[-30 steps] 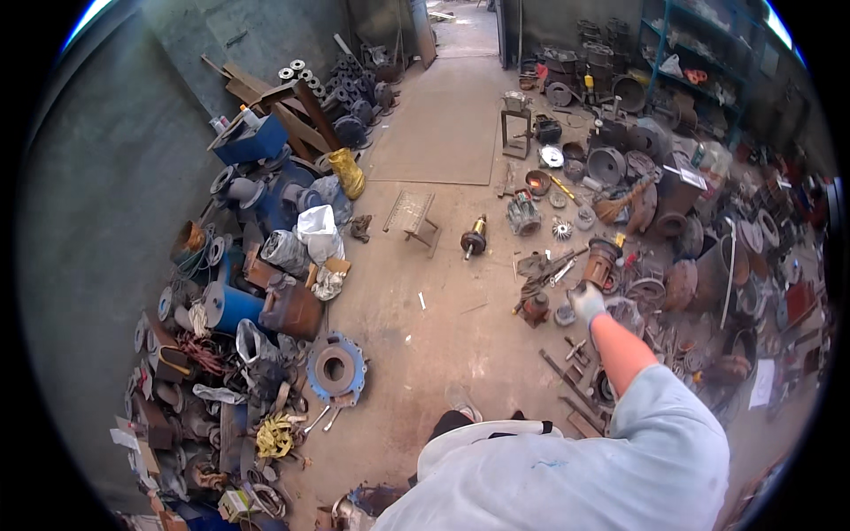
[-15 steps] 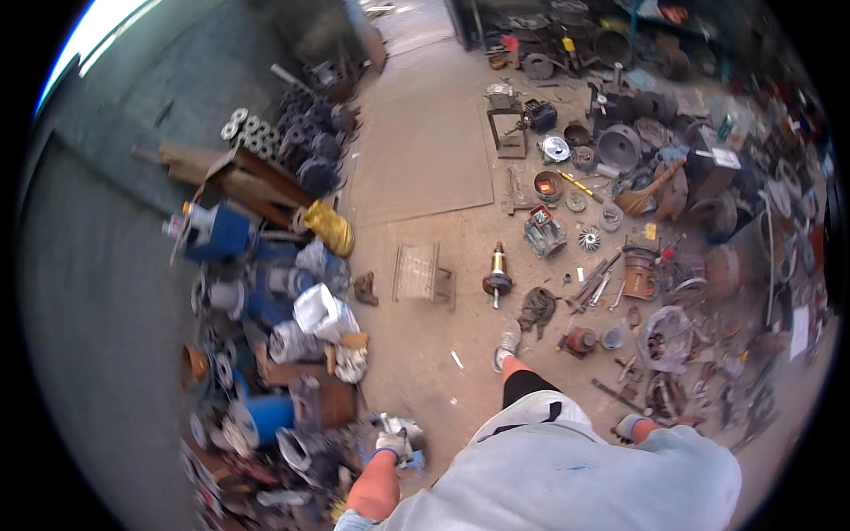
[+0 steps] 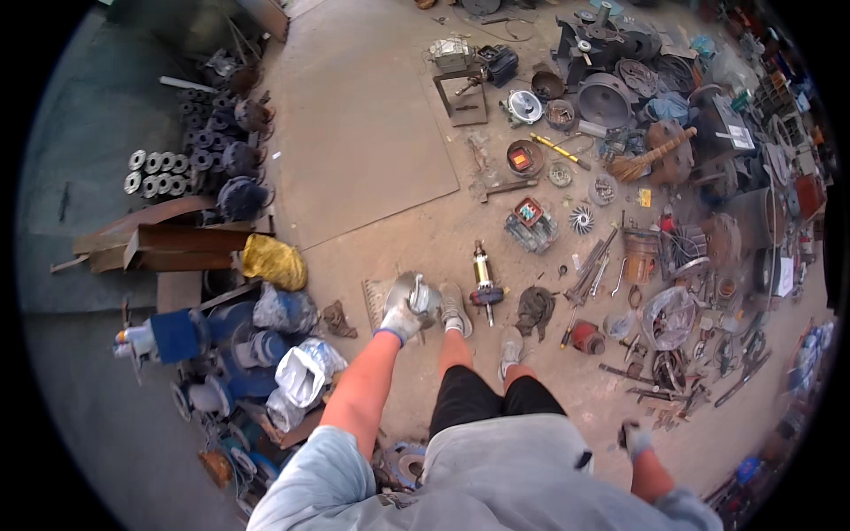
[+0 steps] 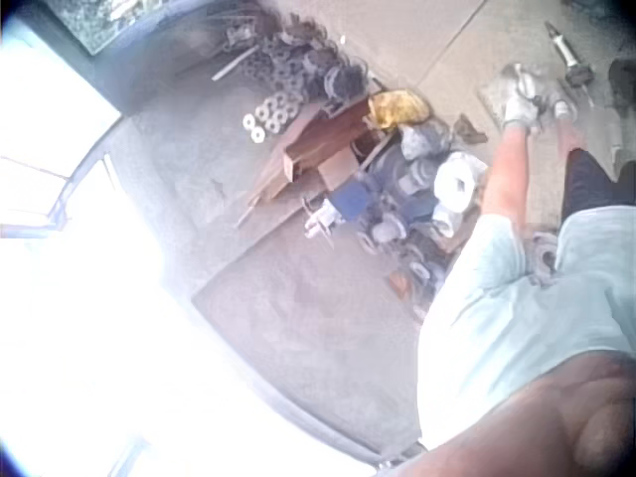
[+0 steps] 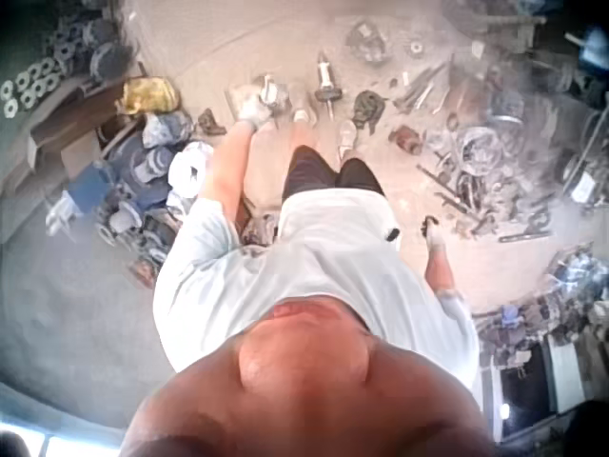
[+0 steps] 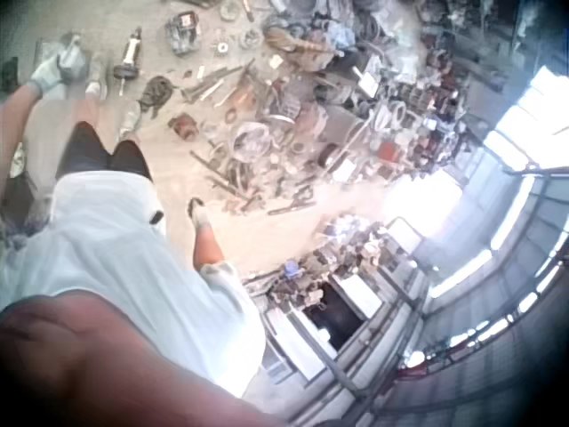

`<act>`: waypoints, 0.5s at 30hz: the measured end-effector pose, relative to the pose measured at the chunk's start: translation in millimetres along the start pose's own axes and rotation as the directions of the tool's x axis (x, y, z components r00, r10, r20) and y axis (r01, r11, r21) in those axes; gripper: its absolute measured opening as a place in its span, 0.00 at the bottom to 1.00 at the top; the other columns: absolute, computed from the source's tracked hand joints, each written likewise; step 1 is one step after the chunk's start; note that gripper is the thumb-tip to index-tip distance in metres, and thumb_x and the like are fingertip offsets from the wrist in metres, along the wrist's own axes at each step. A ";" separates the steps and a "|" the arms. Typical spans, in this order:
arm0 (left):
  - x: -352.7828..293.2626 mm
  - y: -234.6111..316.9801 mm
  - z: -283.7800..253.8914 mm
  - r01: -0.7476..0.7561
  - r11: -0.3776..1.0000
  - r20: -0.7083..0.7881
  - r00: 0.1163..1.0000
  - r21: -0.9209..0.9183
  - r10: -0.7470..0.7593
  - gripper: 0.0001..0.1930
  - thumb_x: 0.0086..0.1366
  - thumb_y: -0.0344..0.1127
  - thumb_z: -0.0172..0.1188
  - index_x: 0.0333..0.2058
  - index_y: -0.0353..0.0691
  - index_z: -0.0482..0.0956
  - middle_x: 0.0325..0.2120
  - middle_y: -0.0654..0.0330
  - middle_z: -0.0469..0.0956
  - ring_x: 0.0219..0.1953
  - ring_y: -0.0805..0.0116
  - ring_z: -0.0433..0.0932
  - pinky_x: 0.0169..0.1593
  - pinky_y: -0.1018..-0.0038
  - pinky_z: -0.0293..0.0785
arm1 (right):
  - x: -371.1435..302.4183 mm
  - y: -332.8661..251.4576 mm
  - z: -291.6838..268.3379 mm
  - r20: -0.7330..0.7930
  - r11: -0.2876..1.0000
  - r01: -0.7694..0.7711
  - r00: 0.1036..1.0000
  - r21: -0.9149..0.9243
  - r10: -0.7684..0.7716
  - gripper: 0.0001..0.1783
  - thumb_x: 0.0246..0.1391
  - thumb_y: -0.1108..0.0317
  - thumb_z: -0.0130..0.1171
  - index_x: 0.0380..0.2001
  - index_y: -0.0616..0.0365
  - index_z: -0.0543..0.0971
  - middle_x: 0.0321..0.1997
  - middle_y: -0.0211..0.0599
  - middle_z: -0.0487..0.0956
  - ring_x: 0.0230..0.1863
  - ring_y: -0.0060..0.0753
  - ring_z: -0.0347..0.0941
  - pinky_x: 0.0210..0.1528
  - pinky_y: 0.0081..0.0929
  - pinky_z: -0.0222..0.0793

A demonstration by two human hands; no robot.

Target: The person sits on the floor and cleans a cylindrical mechanical part using a rag. They wipe the exterior and interior surfaces, then place the part down and pick up another component to continue cleaning.

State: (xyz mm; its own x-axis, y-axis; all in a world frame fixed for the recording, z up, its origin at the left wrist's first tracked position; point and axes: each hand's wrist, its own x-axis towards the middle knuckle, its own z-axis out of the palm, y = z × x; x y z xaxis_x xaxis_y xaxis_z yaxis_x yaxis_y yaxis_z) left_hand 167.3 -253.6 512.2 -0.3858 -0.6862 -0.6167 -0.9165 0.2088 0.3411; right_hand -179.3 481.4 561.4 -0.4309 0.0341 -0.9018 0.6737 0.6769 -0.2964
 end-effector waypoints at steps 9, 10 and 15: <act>467.1 4.4 110.6 -0.129 0.903 -0.046 0.986 0.409 0.162 0.15 0.69 0.41 0.57 0.47 0.38 0.81 0.41 0.47 0.87 0.44 0.50 0.87 0.47 0.54 0.82 | -80.1 -9.7 143.0 -0.153 0.886 -0.432 0.899 -0.168 0.410 0.13 0.72 0.51 0.55 0.36 0.44 0.71 0.28 0.28 0.72 0.25 0.29 0.66 0.27 0.31 0.64; 493.5 -3.4 136.3 -0.132 0.885 -0.052 0.983 0.446 0.174 0.14 0.70 0.39 0.55 0.47 0.38 0.82 0.41 0.48 0.87 0.43 0.51 0.87 0.46 0.53 0.82 | -82.1 -22.5 161.6 -0.163 0.868 -0.456 0.888 -0.198 0.430 0.12 0.72 0.51 0.55 0.37 0.44 0.71 0.29 0.29 0.72 0.26 0.29 0.66 0.28 0.32 0.64; 559.5 -29.0 217.5 -0.305 0.778 -0.020 0.926 0.549 0.377 0.14 0.71 0.35 0.52 0.46 0.43 0.86 0.40 0.50 0.89 0.42 0.55 0.89 0.48 0.57 0.81 | -78.0 -57.4 235.7 -0.225 0.805 -0.536 0.843 -0.256 0.489 0.13 0.72 0.51 0.55 0.41 0.46 0.71 0.33 0.32 0.72 0.31 0.33 0.67 0.32 0.35 0.65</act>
State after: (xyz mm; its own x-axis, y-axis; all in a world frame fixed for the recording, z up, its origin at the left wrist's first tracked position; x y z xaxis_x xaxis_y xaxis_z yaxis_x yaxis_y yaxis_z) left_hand -44.9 -492.0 2.9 -0.7010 -0.5707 -0.4277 -0.6533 0.7544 0.0641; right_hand -42.8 266.6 574.6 -0.1683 0.5253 -0.8341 0.6194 0.7146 0.3250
